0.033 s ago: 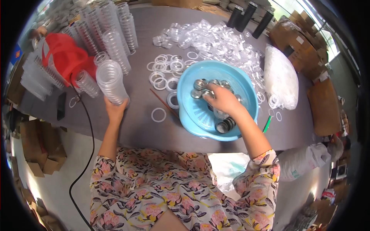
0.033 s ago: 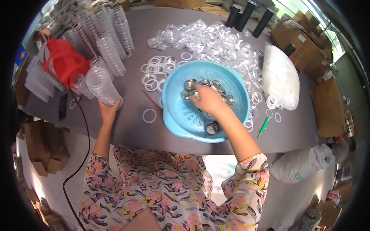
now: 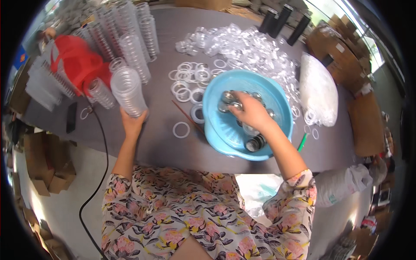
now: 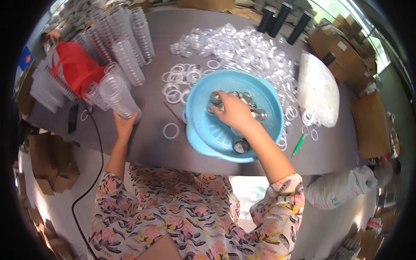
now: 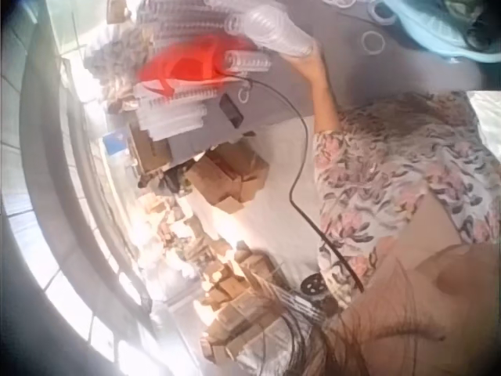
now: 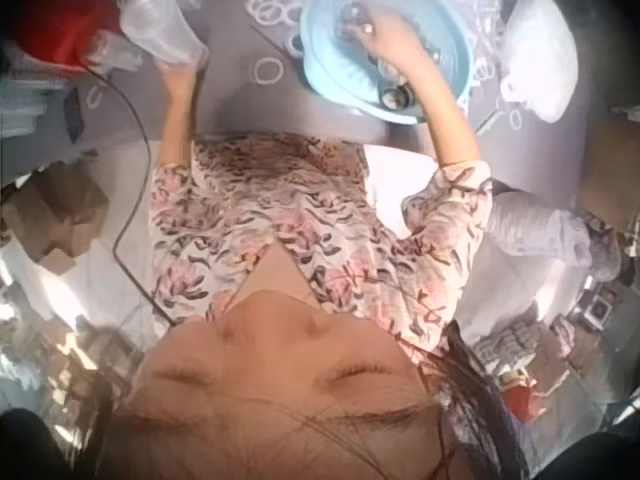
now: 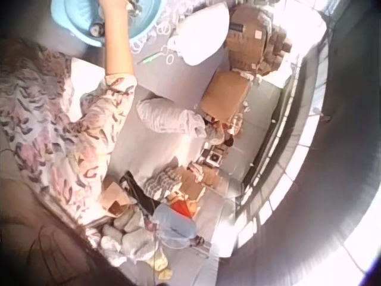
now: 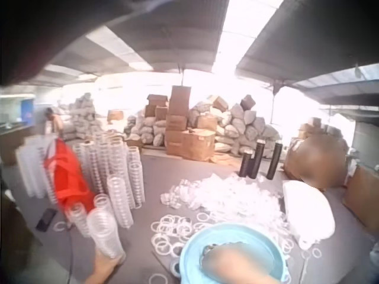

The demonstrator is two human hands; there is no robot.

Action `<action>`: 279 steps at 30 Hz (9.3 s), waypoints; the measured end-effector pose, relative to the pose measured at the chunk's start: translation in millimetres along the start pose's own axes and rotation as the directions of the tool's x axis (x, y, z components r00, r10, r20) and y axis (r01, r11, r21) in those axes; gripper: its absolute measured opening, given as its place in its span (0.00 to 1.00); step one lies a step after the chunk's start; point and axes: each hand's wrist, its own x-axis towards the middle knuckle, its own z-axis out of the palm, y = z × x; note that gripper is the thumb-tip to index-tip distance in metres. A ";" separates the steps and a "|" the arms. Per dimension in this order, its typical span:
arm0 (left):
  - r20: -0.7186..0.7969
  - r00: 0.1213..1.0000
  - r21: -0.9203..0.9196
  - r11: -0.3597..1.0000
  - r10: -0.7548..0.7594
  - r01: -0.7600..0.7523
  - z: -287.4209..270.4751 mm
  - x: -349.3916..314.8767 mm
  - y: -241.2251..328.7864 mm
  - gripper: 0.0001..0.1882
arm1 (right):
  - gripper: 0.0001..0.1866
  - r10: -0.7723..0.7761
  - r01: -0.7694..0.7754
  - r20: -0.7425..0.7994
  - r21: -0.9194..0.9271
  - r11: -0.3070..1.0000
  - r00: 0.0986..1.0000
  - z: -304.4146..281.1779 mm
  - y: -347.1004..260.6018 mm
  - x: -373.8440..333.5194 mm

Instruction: The person assembles small clear plastic containers by placing metal lids and white rubber rings into them. They pick up lids from a blue basket and rings from the table, insert them into the containers, and stack the finished units. The person occasionally uses a thin stick to adjust the internal components.

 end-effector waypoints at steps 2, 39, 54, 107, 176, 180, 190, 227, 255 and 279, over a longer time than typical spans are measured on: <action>-0.010 1.000 -0.032 0.999 0.011 -0.011 3.0 2.7 -5.8 0.43 | 0.31 -0.173 0.194 -0.140 0.160 0.968 0.975 -0.7 -42.6 19.2; 0.235 0.679 0.186 0.653 0.696 -0.734 -36.5 13.3 164.6 0.27 | 0.30 -0.177 0.180 0.226 0.006 0.984 0.958 4.8 -70.6 52.7; 0.884 0.240 -0.167 0.751 0.400 -0.638 97.5 -64.0 202.3 0.22 | 0.25 -0.096 0.228 0.540 -0.183 0.956 0.836 27.1 27.4 -15.3; 0.980 -0.154 -0.099 0.358 -0.128 -0.928 178.5 -41.8 193.2 0.07 | 0.07 -0.320 0.404 -0.259 0.415 0.815 0.911 187.4 -28.7 -121.9; 0.727 0.598 0.290 0.639 0.337 -0.713 -67.3 39.7 228.2 0.09 | 0.46 -0.070 0.479 -0.528 0.699 0.531 0.847 145.3 -159.3 56.8; 0.631 0.656 0.219 0.717 0.414 -0.662 -73.0 47.3 208.8 0.09 | 0.44 -0.071 0.473 -0.538 0.662 0.581 0.840 148.4 -162.0 65.8; -0.170 0.983 -0.241 0.965 0.067 -0.108 -101.0 39.1 118.1 0.08 | 0.43 -0.006 0.450 -0.576 0.631 0.632 0.817 144.6 -161.8 59.0; 0.610 0.368 -0.223 0.598 0.701 -0.770 51.3 -30.7 265.6 0.08 | 0.04 -0.326 0.381 -0.201 0.567 0.730 0.924 198.9 -47.6 -105.4; 0.715 0.510 0.097 0.654 0.479 -0.750 -57.6 40.6 204.4 0.08 | 0.45 -0.051 0.471 -0.559 0.642 0.606 0.828 153.0 -154.8 42.3; 0.378 0.799 0.375 0.711 0.468 -0.594 -85.6 -32.7 81.4 0.09 | 0.40 -0.008 0.274 -0.431 0.558 0.784 0.902 194.4 -101.4 -19.2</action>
